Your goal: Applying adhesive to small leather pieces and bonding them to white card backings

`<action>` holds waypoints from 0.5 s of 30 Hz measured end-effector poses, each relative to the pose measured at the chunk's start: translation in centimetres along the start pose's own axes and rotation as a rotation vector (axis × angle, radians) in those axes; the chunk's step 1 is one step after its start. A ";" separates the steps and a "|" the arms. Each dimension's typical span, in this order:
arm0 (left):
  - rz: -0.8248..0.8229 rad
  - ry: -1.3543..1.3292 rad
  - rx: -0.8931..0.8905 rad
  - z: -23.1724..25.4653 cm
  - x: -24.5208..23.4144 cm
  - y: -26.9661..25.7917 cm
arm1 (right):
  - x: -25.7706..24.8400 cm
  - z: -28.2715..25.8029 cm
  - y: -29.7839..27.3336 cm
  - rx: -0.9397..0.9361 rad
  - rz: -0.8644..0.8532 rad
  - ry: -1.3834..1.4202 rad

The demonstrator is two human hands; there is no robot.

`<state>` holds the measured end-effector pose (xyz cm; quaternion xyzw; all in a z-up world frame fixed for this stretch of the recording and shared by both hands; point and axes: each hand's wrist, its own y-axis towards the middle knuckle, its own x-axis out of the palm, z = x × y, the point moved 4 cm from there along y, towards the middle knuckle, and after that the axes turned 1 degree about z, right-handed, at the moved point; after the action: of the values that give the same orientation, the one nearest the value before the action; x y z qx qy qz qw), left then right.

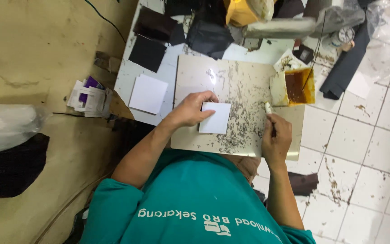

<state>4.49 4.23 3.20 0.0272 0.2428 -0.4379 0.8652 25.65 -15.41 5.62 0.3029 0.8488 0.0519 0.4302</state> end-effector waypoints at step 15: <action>0.371 0.334 0.184 -1.4 -3.5 4.0 | 1.9 1.6 -1.2 -0.256 0.154 -0.279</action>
<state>5.28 9.69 2.82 0.2215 0.3323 -0.2813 0.8725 25.49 -15.56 2.88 0.3138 0.7418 0.1495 0.5735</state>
